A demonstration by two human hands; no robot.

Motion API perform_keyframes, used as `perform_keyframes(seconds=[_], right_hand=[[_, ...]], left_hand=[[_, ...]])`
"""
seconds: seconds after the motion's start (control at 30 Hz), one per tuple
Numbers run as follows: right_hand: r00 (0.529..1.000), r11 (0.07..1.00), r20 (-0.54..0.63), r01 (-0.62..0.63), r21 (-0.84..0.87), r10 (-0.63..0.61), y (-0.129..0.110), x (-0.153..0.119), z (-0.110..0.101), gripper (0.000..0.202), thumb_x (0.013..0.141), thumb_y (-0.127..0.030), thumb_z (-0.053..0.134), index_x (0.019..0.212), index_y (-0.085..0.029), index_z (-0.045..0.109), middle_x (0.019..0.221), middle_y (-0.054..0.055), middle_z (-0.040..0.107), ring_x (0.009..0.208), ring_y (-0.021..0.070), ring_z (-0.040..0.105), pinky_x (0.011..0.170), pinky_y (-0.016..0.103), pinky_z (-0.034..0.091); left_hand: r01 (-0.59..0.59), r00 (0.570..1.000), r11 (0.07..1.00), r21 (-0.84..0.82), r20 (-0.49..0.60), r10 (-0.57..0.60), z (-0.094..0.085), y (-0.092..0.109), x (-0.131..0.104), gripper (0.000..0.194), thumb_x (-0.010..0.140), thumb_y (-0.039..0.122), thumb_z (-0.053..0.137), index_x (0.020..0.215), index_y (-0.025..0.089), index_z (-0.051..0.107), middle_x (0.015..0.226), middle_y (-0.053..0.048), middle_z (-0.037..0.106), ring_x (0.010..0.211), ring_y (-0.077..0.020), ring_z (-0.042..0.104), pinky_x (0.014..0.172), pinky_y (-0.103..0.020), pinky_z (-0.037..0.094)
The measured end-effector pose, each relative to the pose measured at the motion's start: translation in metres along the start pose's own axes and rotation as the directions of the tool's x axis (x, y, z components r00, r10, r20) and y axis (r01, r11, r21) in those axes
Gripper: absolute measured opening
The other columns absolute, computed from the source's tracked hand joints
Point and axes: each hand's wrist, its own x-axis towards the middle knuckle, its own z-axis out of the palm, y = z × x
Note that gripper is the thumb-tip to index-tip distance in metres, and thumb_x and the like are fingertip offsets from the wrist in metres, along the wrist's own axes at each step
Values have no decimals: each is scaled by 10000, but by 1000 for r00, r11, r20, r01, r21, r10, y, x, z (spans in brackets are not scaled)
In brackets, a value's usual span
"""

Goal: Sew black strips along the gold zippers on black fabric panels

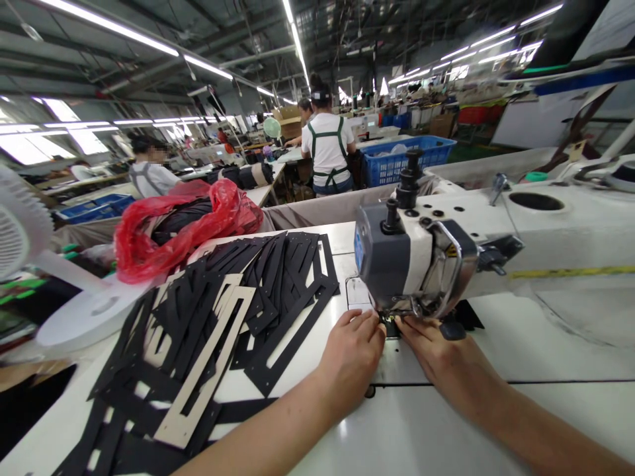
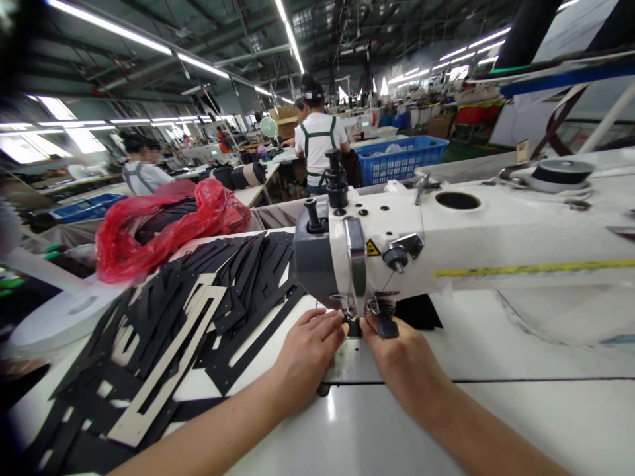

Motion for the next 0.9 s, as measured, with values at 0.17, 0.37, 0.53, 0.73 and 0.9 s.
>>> perform_keyframes(seconds=[0.17, 0.37, 0.53, 0.73, 0.9], right_hand=[[1000, 999, 2, -12, 33, 12, 2, 1, 3, 306, 860, -47, 388, 982, -112, 661, 941, 103, 691, 824, 212, 658, 734, 332, 549], [997, 993, 25, -75, 87, 73, 0, -3, 13, 288, 868, -67, 399, 983, -136, 655, 925, 107, 688, 838, 220, 651, 739, 341, 537], [996, 989, 44, -79, 126, 74, 15, 2, 7, 237, 892, -138, 417, 929, -182, 647, 870, 68, 682, 782, 181, 646, 709, 276, 523], [997, 998, 56, -53, 29, 51, 54, -20, -26, 188, 838, -258, 502, 939, -161, 627, 944, 117, 620, 860, 261, 586, 716, 406, 486], [999, 986, 32, 36, -161, -31, -3, -54, -39, 302, 766, -28, 383, 920, -105, 631, 839, 120, 607, 759, 239, 563, 698, 392, 444]], left_hand=[[5, 1000, 1000, 16, -18, -5, 0, 0, 3, 136, 842, 93, 514, 935, 105, 613, 988, -104, 660, 972, -219, 603, 932, -362, 431], [25, 999, 1000, 10, -28, -24, 3, 0, 4, 134, 865, 101, 497, 932, 103, 613, 992, -101, 655, 991, -210, 597, 947, -361, 431], [43, 996, 999, -29, -70, -45, 8, 0, 2, 137, 876, 116, 498, 951, 116, 613, 1032, -93, 656, 1007, -198, 596, 945, -367, 440], [94, 995, 991, -92, -18, -96, 4, -6, -2, 165, 869, 122, 515, 994, 161, 614, 1070, -65, 649, 1050, -185, 579, 951, -370, 434], [54, 998, 985, -167, 43, -47, -23, 23, -15, 373, 877, 245, 537, 1232, 142, 489, 1207, -83, 589, 1209, -220, 465, 1081, -421, 294]])
